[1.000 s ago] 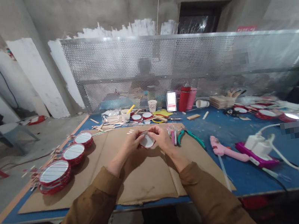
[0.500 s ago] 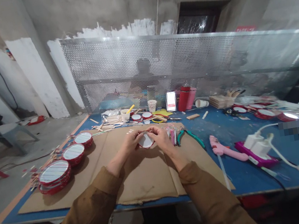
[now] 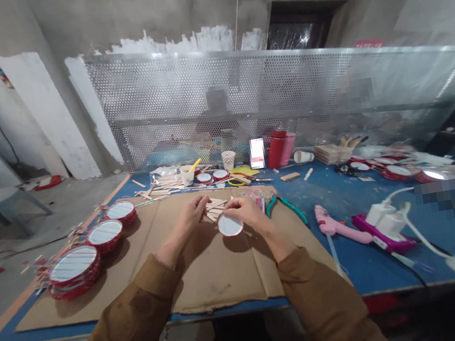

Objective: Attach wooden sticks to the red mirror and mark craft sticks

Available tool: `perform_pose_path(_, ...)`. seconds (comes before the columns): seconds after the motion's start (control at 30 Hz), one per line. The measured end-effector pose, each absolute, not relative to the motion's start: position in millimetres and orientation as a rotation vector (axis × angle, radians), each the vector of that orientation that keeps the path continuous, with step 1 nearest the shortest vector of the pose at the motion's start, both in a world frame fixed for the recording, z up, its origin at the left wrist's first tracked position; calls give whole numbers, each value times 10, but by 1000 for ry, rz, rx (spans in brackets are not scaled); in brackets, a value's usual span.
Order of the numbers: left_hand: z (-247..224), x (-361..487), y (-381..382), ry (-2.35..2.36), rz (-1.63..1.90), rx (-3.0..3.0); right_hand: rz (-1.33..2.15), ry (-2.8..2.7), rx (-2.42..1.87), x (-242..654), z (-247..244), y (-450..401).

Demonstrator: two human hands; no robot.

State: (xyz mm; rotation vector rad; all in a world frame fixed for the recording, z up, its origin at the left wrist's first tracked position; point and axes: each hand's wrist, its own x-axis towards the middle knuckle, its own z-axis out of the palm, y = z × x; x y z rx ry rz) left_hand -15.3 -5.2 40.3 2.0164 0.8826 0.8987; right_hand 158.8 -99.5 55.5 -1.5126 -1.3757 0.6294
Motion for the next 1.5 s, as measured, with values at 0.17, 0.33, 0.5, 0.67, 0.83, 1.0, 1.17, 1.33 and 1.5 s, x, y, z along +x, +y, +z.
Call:
perform_pose_path(0.17,336,-123,-31,870,893,2038,354,-1388,-1589,1654,501,-901)
perform_pose_path(0.33,319,-121,-19,885,868,2068,92,-1301,-1791,2037,509,-906)
perform_pose_path(0.5,312,-105,-4,882,869,2068,7,-1501,-1890,1934,485,-872)
perform_pose_path(0.67,364,-110,-51,840,865,2065,-31,-1714,-1998,1641,442,-804)
perform_pose_path(0.83,400,-124,-72,836,844,2015,-53,-1739,-2074,1552,440,-760)
perform_pose_path(1.0,368,-102,-47,829,857,1990,44,-1736,-1987,1573,512,-812)
perform_pose_path(1.17,393,-72,-114,725,851,1971,569,-1621,-1571,1543,573,-940)
perform_pose_path(1.33,448,-64,-165,698,820,1961,837,-1418,-1394,1492,551,-951)
perform_pose_path(1.5,522,-72,-168,717,812,1891,1053,-1015,-1147,1478,524,-868)
